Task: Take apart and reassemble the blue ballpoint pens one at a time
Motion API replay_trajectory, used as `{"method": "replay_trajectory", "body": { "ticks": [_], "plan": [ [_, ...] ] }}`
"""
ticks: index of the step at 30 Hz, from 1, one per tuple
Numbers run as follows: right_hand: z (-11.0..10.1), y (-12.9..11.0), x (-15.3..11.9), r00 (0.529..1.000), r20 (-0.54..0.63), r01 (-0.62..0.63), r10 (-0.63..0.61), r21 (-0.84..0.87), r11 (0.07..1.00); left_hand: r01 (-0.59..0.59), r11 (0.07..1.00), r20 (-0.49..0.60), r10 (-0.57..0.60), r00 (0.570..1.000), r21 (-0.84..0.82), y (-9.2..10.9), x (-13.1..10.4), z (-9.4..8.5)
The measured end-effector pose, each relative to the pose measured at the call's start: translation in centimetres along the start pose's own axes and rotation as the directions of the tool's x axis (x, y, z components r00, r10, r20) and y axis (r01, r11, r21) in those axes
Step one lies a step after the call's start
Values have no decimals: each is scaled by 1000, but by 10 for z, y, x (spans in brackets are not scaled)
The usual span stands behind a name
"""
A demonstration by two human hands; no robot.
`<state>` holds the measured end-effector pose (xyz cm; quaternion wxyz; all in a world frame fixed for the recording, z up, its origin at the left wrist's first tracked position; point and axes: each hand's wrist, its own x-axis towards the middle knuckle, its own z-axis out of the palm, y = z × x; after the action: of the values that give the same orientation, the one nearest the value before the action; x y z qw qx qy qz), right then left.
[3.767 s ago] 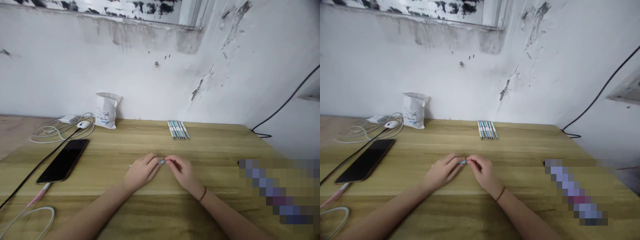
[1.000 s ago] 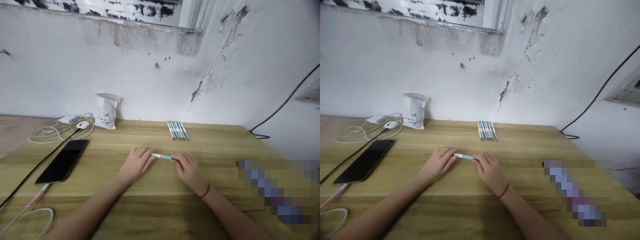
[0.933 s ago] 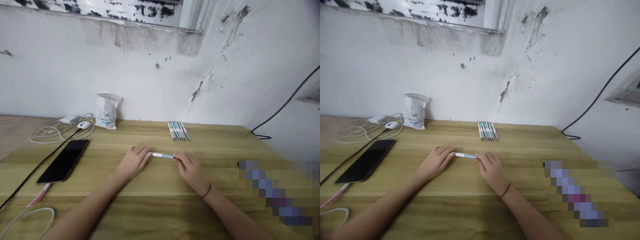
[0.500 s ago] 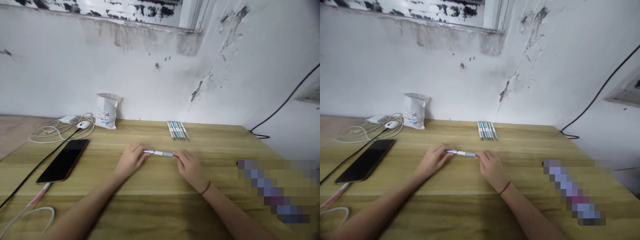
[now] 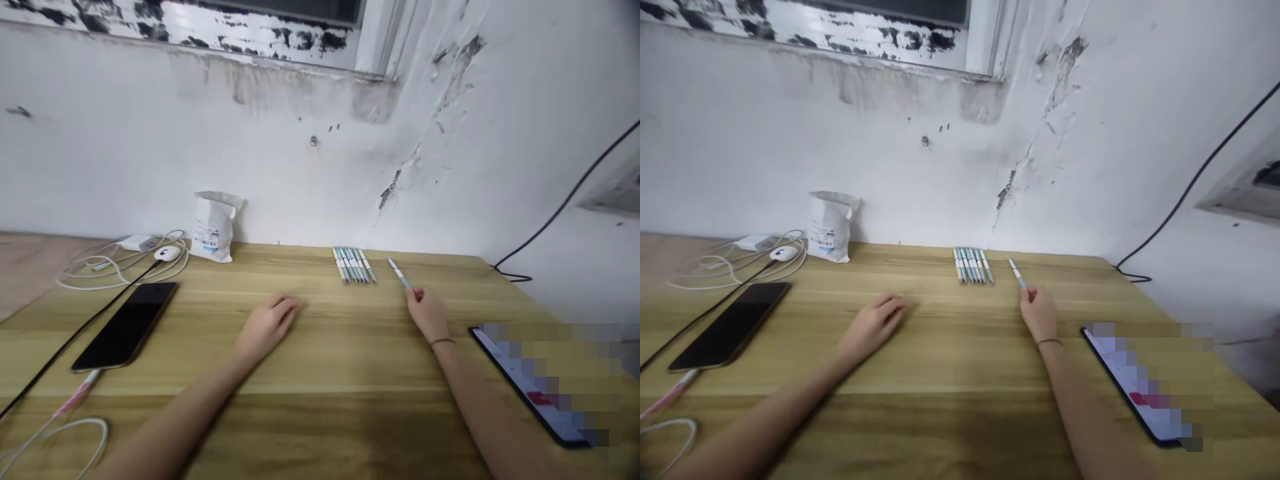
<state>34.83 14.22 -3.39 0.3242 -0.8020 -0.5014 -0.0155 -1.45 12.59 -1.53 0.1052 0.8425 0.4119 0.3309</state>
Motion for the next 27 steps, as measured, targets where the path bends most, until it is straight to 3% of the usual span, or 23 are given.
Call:
{"method": "replay_trajectory", "body": {
  "ticks": [4,8,14,18,21,24,25,27],
  "plan": [
    [4,-6,-8,987,68,153,-143,-171,973,-25,1000,29,25,999,-4,1,0,2],
    [5,-19,-13,980,77,195,-182,-255,947,-38,999,83,41,996,-34,1,1,1],
    [11,-36,-9,965,113,260,-238,-260,930,-164,986,161,160,974,14,4,2,2],
    [20,-41,-4,952,153,293,-264,-222,930,-183,983,165,176,970,24,5,1,3],
    [21,-51,-4,944,88,325,-317,-112,939,-181,983,158,174,972,33,5,1,4],
    [5,-82,-24,937,-120,344,-329,143,928,-172,984,156,164,974,40,5,0,4],
    [-5,-96,-36,929,-155,367,-336,267,891,-171,985,156,163,974,37,6,0,3],
    [-28,-125,-68,908,-113,403,-403,493,771,-177,984,152,170,974,29,6,1,2]
  ]
}}
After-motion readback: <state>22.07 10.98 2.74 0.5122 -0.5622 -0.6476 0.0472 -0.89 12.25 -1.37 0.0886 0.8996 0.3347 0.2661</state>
